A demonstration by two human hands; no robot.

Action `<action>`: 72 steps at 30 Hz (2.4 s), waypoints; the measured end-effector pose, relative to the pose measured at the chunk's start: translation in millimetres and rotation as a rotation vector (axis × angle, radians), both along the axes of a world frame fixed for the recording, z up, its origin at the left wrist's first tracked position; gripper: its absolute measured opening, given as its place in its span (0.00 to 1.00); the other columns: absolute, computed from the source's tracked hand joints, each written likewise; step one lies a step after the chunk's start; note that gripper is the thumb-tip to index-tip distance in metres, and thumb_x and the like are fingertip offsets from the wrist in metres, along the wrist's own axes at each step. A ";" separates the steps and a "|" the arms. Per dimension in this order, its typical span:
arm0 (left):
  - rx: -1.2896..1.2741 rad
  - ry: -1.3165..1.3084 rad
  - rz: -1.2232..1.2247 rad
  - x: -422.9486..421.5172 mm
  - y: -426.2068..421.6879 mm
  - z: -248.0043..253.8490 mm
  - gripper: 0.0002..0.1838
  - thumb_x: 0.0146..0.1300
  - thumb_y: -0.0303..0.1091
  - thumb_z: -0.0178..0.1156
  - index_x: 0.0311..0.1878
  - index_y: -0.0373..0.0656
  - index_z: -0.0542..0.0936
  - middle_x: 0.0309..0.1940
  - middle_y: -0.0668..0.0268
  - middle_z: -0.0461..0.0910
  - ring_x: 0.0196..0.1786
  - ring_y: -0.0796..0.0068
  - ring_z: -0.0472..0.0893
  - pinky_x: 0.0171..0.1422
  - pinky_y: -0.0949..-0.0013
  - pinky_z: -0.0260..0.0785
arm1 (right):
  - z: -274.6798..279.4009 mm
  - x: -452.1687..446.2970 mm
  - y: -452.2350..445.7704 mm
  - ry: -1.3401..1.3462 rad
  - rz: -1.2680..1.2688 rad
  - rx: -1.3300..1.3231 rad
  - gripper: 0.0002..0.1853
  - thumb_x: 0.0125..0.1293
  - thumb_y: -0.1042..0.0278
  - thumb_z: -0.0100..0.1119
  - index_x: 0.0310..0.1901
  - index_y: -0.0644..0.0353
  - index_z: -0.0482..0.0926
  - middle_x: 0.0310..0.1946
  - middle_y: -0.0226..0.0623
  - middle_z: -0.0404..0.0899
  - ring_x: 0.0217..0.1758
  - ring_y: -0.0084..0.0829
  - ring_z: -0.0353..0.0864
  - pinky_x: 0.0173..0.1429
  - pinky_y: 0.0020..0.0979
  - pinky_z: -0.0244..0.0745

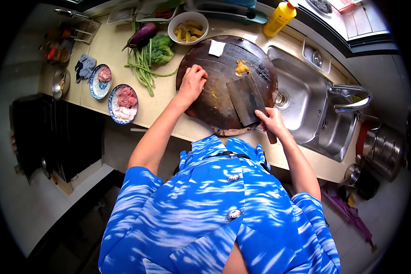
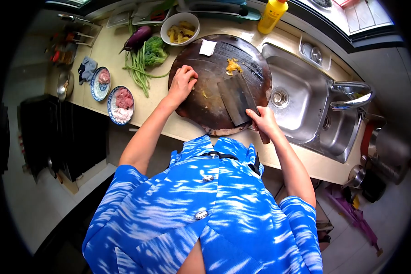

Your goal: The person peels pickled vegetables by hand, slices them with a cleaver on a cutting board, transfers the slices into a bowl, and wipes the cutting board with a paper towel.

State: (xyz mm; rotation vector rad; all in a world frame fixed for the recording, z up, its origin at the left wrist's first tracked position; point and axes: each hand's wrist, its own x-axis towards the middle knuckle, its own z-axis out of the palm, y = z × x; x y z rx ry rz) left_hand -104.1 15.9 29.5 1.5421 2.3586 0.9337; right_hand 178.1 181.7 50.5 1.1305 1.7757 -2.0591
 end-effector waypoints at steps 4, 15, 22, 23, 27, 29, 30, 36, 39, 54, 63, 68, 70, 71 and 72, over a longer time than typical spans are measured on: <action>0.013 -0.067 -0.016 14.9 -4.9 2.2 0.11 0.46 0.24 0.68 0.34 0.40 0.77 0.39 0.58 0.70 0.44 0.54 0.71 0.50 0.59 0.68 | -14.0 -2.0 -6.6 -0.132 0.024 0.646 0.19 0.59 0.59 0.64 0.26 0.68 0.72 0.18 0.54 0.75 0.25 0.49 0.80 0.32 0.44 0.72; -0.027 -0.010 -0.107 61.2 -13.6 5.3 0.10 0.47 0.18 0.62 0.34 0.37 0.75 0.37 0.57 0.71 0.43 0.55 0.72 0.47 0.61 0.69 | 1.8 -15.8 -3.4 -0.031 0.307 1.114 0.14 0.58 0.64 0.63 0.32 0.69 0.74 0.27 0.56 0.77 0.32 0.53 0.79 0.38 0.47 0.74; -0.067 0.026 -0.143 62.6 -9.7 3.4 0.11 0.42 0.16 0.56 0.31 0.38 0.75 0.37 0.56 0.71 0.42 0.54 0.71 0.47 0.60 0.69 | 13.2 -82.0 41.6 0.157 0.175 1.202 0.17 0.59 0.59 0.62 0.41 0.65 0.73 0.30 0.54 0.76 0.37 0.52 0.79 0.41 0.47 0.73; -0.067 0.030 -0.136 63.9 -8.5 3.9 0.10 0.42 0.15 0.56 0.30 0.38 0.74 0.35 0.57 0.72 0.41 0.54 0.71 0.46 0.60 0.69 | 9.5 -96.2 45.9 0.174 0.148 1.223 0.20 0.58 0.57 0.63 0.45 0.64 0.72 0.33 0.55 0.76 0.40 0.53 0.78 0.45 0.46 0.73; -0.019 -0.019 -0.129 58.5 -6.8 7.2 0.08 0.43 0.16 0.57 0.28 0.37 0.75 0.32 0.57 0.73 0.37 0.55 0.74 0.42 0.61 0.69 | 2.3 -140.1 47.9 0.137 0.241 1.272 0.23 0.55 0.58 0.66 0.47 0.61 0.72 0.35 0.55 0.76 0.41 0.52 0.78 0.46 0.44 0.74; 0.000 -0.083 -0.067 48.9 -3.8 8.7 0.07 0.43 0.16 0.58 0.27 0.38 0.76 0.31 0.57 0.73 0.35 0.56 0.75 0.40 0.62 0.69 | 1.5 -152.6 47.6 0.114 0.371 1.252 0.21 0.49 0.63 0.70 0.43 0.61 0.74 0.37 0.55 0.76 0.43 0.52 0.77 0.46 0.43 0.74; 0.022 -0.149 -0.005 43.3 -0.9 11.1 0.06 0.43 0.17 0.58 0.26 0.38 0.76 0.29 0.58 0.74 0.34 0.57 0.76 0.38 0.63 0.70 | -2.4 -156.1 51.1 0.116 0.372 1.250 0.21 0.49 0.63 0.70 0.43 0.61 0.74 0.37 0.55 0.76 0.43 0.52 0.77 0.46 0.43 0.74; 0.233 -0.124 0.277 -42.8 41.7 41.4 0.02 0.48 0.23 0.61 0.28 0.40 0.80 0.29 0.60 0.79 0.33 0.64 0.79 0.40 0.68 0.70 | -16.3 -166.2 71.8 0.290 0.442 1.018 0.11 0.40 0.76 0.67 0.28 0.63 0.77 0.26 0.44 0.80 0.37 0.46 0.79 0.42 0.42 0.74; 0.305 0.061 0.312 -90.7 67.7 43.1 0.03 0.51 0.25 0.61 0.31 0.39 0.80 0.31 0.60 0.79 0.34 0.60 0.80 0.40 0.65 0.72 | -19.0 -162.6 76.5 0.302 0.406 0.953 0.08 0.43 0.77 0.64 0.28 0.64 0.77 0.27 0.45 0.80 0.35 0.45 0.81 0.41 0.40 0.75; 0.196 0.067 -0.205 13.6 82.9 7.3 0.08 0.48 0.25 0.65 0.33 0.40 0.79 0.35 0.61 0.75 0.43 0.60 0.74 0.48 0.63 0.68 | -29.0 -144.7 86.8 0.171 -0.118 0.397 0.08 0.56 0.77 0.62 0.38 0.67 0.81 0.28 0.36 0.82 0.27 0.22 0.80 0.32 0.25 0.79; 0.082 0.169 -0.305 34.5 97.1 -13.2 0.08 0.50 0.28 0.63 0.34 0.43 0.74 0.33 0.63 0.73 0.41 0.61 0.73 0.45 0.61 0.64 | -23.0 -129.7 90.5 0.368 -0.451 -0.789 0.09 0.62 0.73 0.52 0.39 0.70 0.75 0.31 0.37 0.74 0.32 0.29 0.72 0.35 0.27 0.70; 0.055 0.219 -0.278 38.0 96.9 -18.8 0.06 0.53 0.29 0.60 0.31 0.43 0.72 0.31 0.62 0.72 0.39 0.60 0.73 0.43 0.61 0.64 | -24.8 -123.1 90.5 0.449 -0.368 -1.043 0.07 0.62 0.68 0.49 0.28 0.61 0.70 0.25 0.32 0.67 0.28 0.26 0.66 0.28 0.25 0.63; 0.049 0.193 -0.273 33.8 96.8 -18.3 0.06 0.53 0.28 0.60 0.31 0.42 0.72 0.30 0.60 0.72 0.38 0.58 0.73 0.44 0.60 0.66 | -22.5 -121.6 87.9 0.414 -0.394 -1.015 0.09 0.62 0.67 0.49 0.26 0.59 0.68 0.23 0.30 0.64 0.26 0.25 0.64 0.24 0.24 0.61; 0.099 0.132 -0.233 29.5 96.0 -18.3 0.06 0.53 0.27 0.60 0.31 0.41 0.72 0.30 0.59 0.73 0.38 0.57 0.73 0.44 0.60 0.66 | -23.9 -122.9 88.2 0.394 -0.351 -1.011 0.09 0.63 0.66 0.50 0.26 0.58 0.68 0.23 0.30 0.64 0.25 0.24 0.64 0.23 0.23 0.59; 0.147 0.071 -0.193 27.0 92.7 -17.0 0.05 0.54 0.26 0.60 0.31 0.40 0.73 0.30 0.58 0.73 0.38 0.56 0.74 0.44 0.59 0.67 | -25.9 -121.8 86.4 0.375 -0.309 -1.008 0.10 0.63 0.65 0.50 0.26 0.58 0.68 0.23 0.30 0.63 0.24 0.23 0.63 0.21 0.22 0.58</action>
